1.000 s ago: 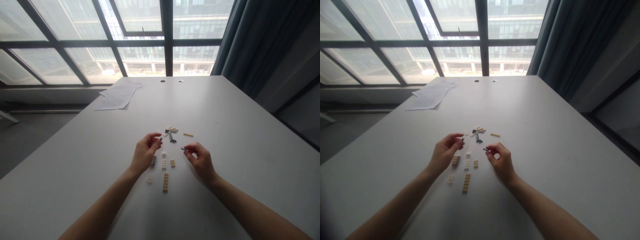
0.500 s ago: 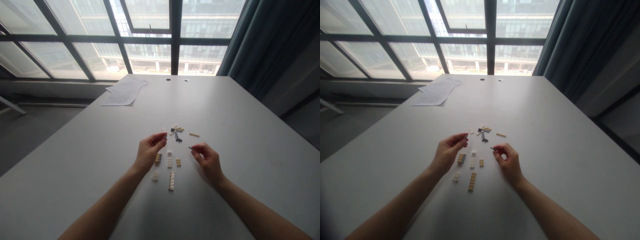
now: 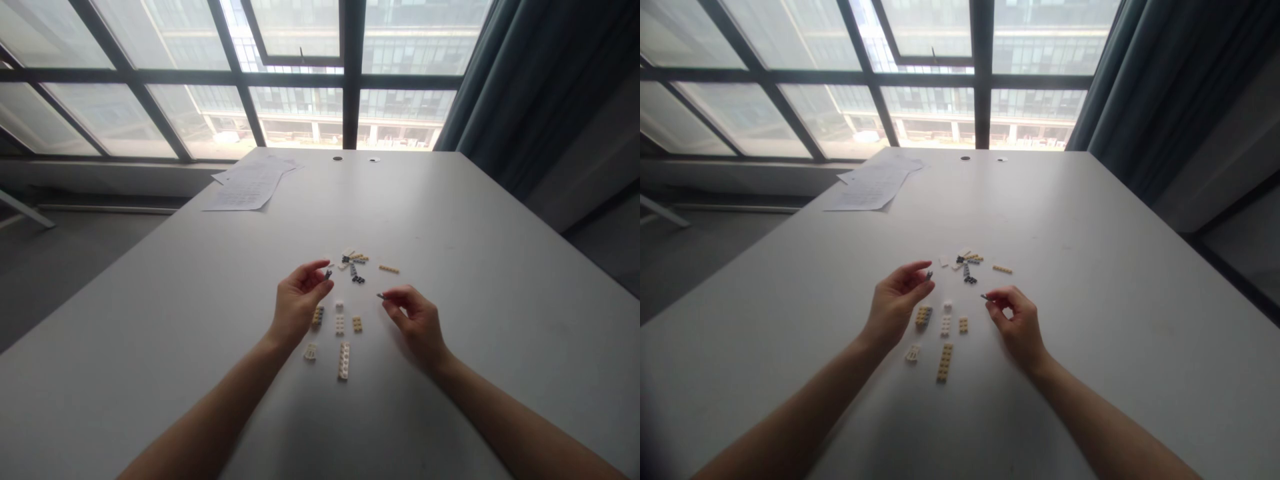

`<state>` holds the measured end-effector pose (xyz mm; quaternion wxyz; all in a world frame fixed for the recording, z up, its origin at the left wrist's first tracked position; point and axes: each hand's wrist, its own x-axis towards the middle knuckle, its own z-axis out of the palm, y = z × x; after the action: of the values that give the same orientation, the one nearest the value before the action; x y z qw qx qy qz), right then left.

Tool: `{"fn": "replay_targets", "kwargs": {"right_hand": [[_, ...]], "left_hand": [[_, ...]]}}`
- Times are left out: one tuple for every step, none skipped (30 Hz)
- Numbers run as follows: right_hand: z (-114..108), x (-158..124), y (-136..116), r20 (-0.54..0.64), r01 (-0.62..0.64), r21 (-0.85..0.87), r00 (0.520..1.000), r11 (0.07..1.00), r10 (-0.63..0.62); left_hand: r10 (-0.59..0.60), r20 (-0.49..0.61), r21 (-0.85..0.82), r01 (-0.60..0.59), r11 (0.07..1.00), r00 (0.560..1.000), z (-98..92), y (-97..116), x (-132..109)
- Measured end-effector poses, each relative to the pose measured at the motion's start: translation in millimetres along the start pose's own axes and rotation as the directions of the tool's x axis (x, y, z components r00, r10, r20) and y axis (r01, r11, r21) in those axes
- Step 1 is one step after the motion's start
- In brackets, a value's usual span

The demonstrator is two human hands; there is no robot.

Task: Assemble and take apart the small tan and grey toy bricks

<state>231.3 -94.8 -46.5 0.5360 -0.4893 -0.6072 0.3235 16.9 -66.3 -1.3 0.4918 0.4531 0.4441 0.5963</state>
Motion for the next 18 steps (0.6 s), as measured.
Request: {"fn": "replay_targets", "kwargs": {"right_hand": [[-0.1, 0.0, 0.0, 0.001, 0.001, 0.000, 1.000, 1.000, -0.001], [-0.2, 0.0, 0.0, 0.000, 0.002, 0.000, 1.000, 1.000, -0.002], [-0.3, 0.0, 0.1, 0.001, 0.003, 0.000, 1.000, 1.000, -0.003], [-0.3, 0.0, 0.3, 0.000, 0.005, 0.000, 1.000, 1.000, -0.005], [-0.2, 0.0, 0.5, -0.001, 0.007, 0.000, 1.000, 1.000, -0.007], [-0.1, -0.1, 0.7, -0.003, 0.009, -0.002, 1.000, 1.000, -0.009], [0.0, -0.3, 0.9, -0.003, 0.013, -0.004, 1.000, 1.000, -0.013], [0.1, -0.5, 1.2, -0.005, 0.017, -0.008, 1.000, 1.000, -0.017], [0.2, -0.8, 1.3, -0.004, 0.020, -0.012, 1.000, 1.000, -0.020], [0.3, -1.0, 1.4, -0.003, 0.023, -0.016, 1.000, 1.000, -0.023], [0.3, -1.3, 1.4, -0.001, 0.025, -0.020, 1.000, 0.999, -0.025], [0.3, -1.5, 1.3, 0.000, 0.028, -0.022, 1.000, 0.999, -0.028], [0.3, -1.7, 1.2, 0.001, 0.028, -0.024, 1.000, 0.999, -0.028], [0.3, -1.7, 0.9, 0.002, 0.028, -0.027, 1.000, 0.999, -0.028], [0.3, -1.7, 0.6, 0.002, 0.028, -0.029, 1.000, 0.999, -0.028], [0.3, -1.6, 0.2, 0.001, 0.029, -0.031, 1.000, 0.999, -0.029], [0.4, -1.4, -0.3, 0.001, 0.030, -0.031, 1.000, 0.999, -0.030], [0.5, -1.2, -0.7, -0.001, 0.033, -0.030, 0.999, 0.999, -0.033]], "left_hand": [[0.000, 0.006, 0.007, 0.000, 1.000, 1.000, -0.4, -0.2, 0.0], [-0.001, 0.011, 0.014, 0.000, 1.000, 1.000, -0.8, -0.3, -0.1], [-0.001, 0.015, 0.022, 0.000, 1.000, 1.000, -0.9, -0.4, -0.2], [-0.001, 0.018, 0.029, 0.001, 1.000, 1.000, -0.9, -0.3, -0.3], [-0.001, 0.019, 0.034, 0.000, 0.999, 1.000, -0.7, -0.2, -0.5], [-0.001, 0.021, 0.037, 0.000, 0.999, 1.000, -0.2, -0.2, -0.9], [-0.001, 0.023, 0.042, 0.000, 0.999, 1.000, 0.4, -0.1, -1.3], [-0.002, 0.030, 0.046, 0.001, 0.999, 1.000, 1.2, -0.1, -1.9], [-0.004, 0.038, 0.051, 0.002, 0.999, 0.999, 2.2, -0.1, -2.5], [-0.004, 0.048, 0.056, 0.002, 0.998, 0.999, 3.1, -0.1, -3.2], [-0.003, 0.057, 0.061, -0.001, 0.998, 0.998, 4.1, 0.0, -4.0], [0.000, 0.065, 0.065, -0.004, 0.998, 0.998, 5.1, 0.1, -4.6], [0.003, 0.071, 0.068, -0.007, 0.998, 0.998, 5.9, 0.4, -5.2], [0.005, 0.074, 0.070, -0.011, 0.997, 0.997, 6.5, 0.6, -5.6], [0.010, 0.074, 0.072, -0.015, 0.997, 0.997, 6.9, 0.9, -5.8], [0.017, 0.071, 0.073, -0.022, 0.997, 0.997, 7.1, 1.1, -5.8], [0.024, 0.066, 0.077, -0.029, 0.997, 0.998, 6.9, 1.3, -5.8], [0.032, 0.064, 0.087, -0.038, 0.995, 0.997, 6.5, 1.5, -5.7]]}}
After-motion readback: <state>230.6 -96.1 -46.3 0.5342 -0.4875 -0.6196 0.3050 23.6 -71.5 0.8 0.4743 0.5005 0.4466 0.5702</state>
